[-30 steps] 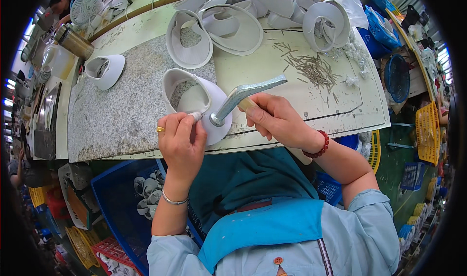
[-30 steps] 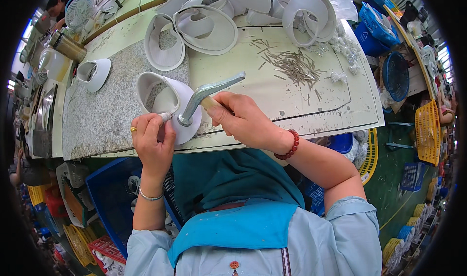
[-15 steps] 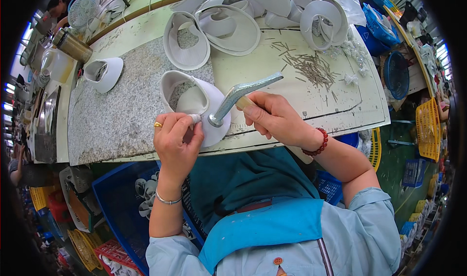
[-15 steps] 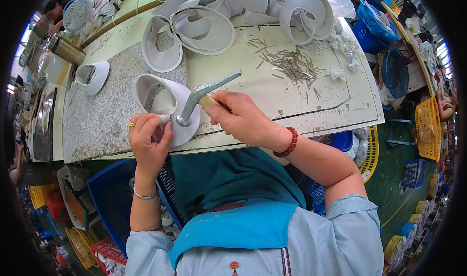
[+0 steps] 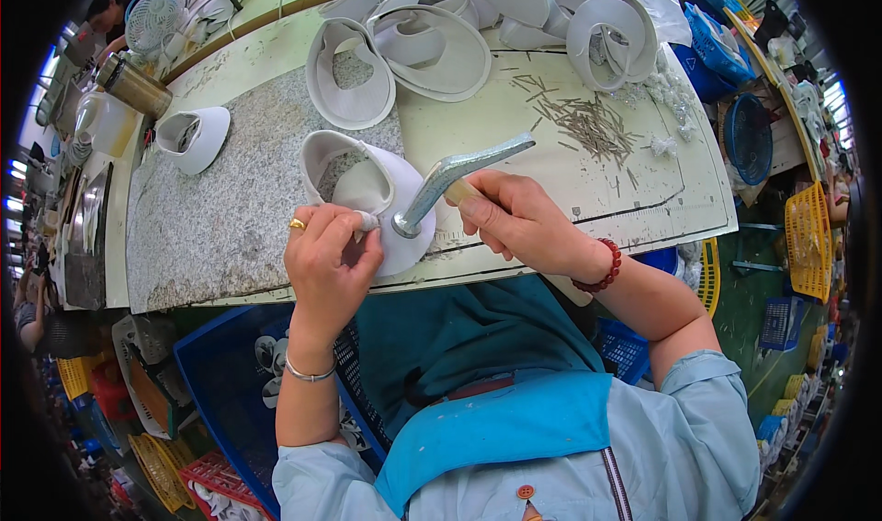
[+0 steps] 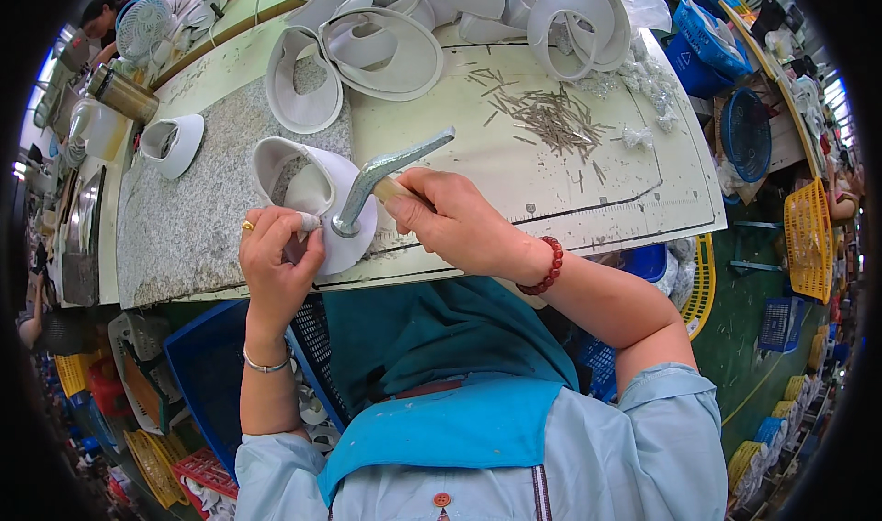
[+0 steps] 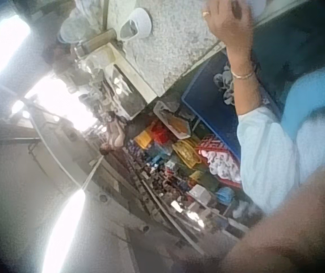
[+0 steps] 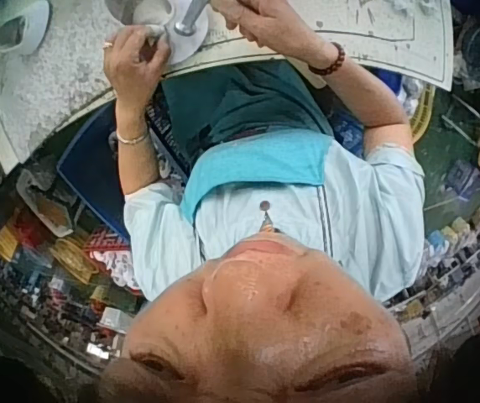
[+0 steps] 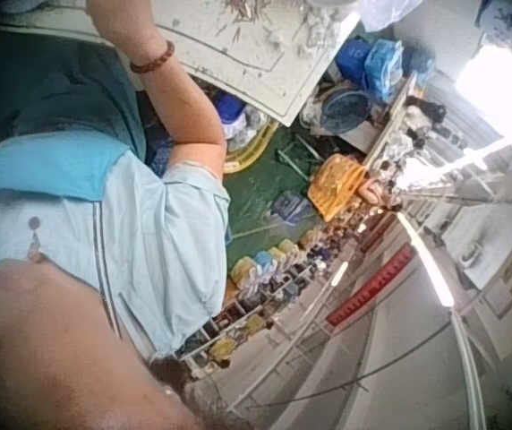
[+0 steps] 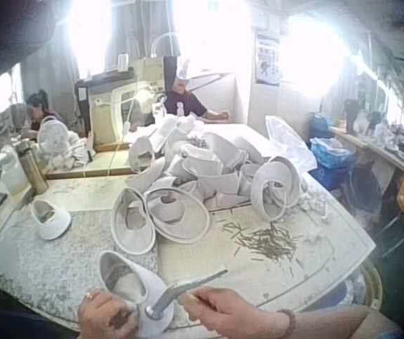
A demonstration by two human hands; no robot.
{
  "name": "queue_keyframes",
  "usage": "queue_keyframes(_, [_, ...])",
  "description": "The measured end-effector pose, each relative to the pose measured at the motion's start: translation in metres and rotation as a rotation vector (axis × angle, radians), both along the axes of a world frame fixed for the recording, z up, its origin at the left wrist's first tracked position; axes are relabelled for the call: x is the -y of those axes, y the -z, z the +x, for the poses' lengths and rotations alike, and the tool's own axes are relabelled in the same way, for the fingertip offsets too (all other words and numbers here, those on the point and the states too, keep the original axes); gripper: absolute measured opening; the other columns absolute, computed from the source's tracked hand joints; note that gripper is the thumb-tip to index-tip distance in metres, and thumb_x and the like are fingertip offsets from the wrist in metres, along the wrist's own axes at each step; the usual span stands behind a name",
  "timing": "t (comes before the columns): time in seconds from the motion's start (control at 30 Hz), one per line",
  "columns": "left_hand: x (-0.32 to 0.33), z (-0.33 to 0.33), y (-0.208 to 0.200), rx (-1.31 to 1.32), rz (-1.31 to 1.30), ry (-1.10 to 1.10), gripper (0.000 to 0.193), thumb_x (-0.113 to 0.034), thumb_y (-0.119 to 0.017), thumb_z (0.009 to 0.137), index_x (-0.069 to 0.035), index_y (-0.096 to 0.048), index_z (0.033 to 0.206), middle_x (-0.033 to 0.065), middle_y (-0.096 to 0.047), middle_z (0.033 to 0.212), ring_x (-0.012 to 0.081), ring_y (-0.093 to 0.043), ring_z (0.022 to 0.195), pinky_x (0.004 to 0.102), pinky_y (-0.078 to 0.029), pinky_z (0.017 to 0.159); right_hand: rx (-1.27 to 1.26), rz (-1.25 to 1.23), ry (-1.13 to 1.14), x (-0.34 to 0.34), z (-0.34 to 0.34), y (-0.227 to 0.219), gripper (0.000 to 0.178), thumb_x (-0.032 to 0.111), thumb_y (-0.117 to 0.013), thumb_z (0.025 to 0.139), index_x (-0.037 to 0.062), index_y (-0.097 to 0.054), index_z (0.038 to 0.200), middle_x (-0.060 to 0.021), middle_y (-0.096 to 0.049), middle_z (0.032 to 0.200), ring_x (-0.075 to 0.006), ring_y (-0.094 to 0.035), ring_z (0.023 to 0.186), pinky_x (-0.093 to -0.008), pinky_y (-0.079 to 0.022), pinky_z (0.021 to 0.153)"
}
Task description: The person attaches decorative ornaments into shoe components by hand and taps the assembled pieces with a small hammer.
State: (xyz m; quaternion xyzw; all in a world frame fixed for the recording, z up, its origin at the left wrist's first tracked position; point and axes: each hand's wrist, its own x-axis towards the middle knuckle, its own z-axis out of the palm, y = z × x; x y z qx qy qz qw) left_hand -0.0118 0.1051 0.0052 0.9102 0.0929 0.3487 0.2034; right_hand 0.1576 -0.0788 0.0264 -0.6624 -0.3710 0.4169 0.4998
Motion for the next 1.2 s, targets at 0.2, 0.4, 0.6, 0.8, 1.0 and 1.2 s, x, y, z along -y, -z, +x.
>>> queue_keyframes(0.2, [-0.003,0.001,-0.001,-0.009,0.018,0.046,0.013,0.0,-0.073,0.071,-0.004,-0.064,0.079,0.007,-0.062,0.079,0.0248,-0.052,0.072,0.0352,-0.043,0.065,0.006,-0.011,-0.001,-0.001,0.0,-0.001,0.034,0.029,-0.049,0.103,0.0,-0.057,0.119,-0.001,-0.059,0.083,-0.0031,-0.049,0.057,-0.0192,-0.042,0.048])
queue_keyframes(0.4, [-0.006,0.0,-0.005,-0.031,0.053,0.083,0.014,0.002,-0.073,0.071,-0.004,-0.066,0.081,0.0075,-0.063,0.079,0.0253,-0.054,0.073,0.0351,-0.044,0.064,0.05,0.045,0.056,-0.003,-0.005,-0.007,0.029,0.027,-0.052,0.101,-0.001,-0.059,0.095,-0.0028,-0.057,0.073,-0.0103,-0.048,0.064,-0.0284,-0.042,0.059])
queue_keyframes(0.6, [-0.006,0.0,-0.01,-0.055,0.13,0.115,0.017,0.0,-0.073,0.07,-0.006,-0.067,0.084,0.0057,-0.063,0.079,0.0258,-0.058,0.073,0.0353,-0.049,0.062,0.085,0.021,0.004,-0.004,-0.002,-0.002,0.032,0.025,-0.05,0.102,-0.0007,-0.058,0.118,-0.0002,-0.059,0.081,-0.0041,-0.05,0.06,-0.0214,-0.043,0.051])
queue_keyframes(0.8, [-0.006,0.001,-0.013,-0.077,0.228,0.162,0.019,0.0,-0.071,0.07,-0.005,-0.066,0.088,0.0056,-0.061,0.08,0.0252,-0.059,0.072,0.0352,-0.049,0.059,0.095,0.012,0.015,-0.004,-0.003,-0.005,0.03,0.023,-0.05,0.102,-0.001,-0.058,0.117,0.0001,-0.059,0.08,-0.0042,-0.049,0.06,-0.0218,-0.043,0.052])
queue_keyframes(1.0, [-0.003,0.0,-0.022,-0.224,0.385,0.145,0.025,0.0,-0.069,0.067,-0.005,-0.066,0.092,0.0049,-0.062,0.086,0.0244,-0.061,0.073,0.035,-0.052,0.059,0.179,0.04,0.045,-0.008,-0.01,-0.014,0.028,0.023,-0.054,0.099,-0.0042,-0.058,0.093,-0.0108,-0.053,0.071,-0.0165,-0.047,0.065,-0.0344,-0.041,0.061])
queue_keyframes(1.2, [-0.005,-0.013,-0.007,-0.094,0.198,0.132,0.028,0.003,-0.07,0.066,-0.004,-0.068,0.093,0.0073,-0.062,0.09,0.0262,-0.06,0.076,0.0361,-0.051,0.064,0.245,0.106,0.04,-0.001,-0.006,-0.007,0.031,0.026,-0.054,0.1,-0.001,-0.061,0.113,-0.0006,-0.06,0.08,-0.0044,-0.05,0.063,-0.0222,-0.044,0.055])
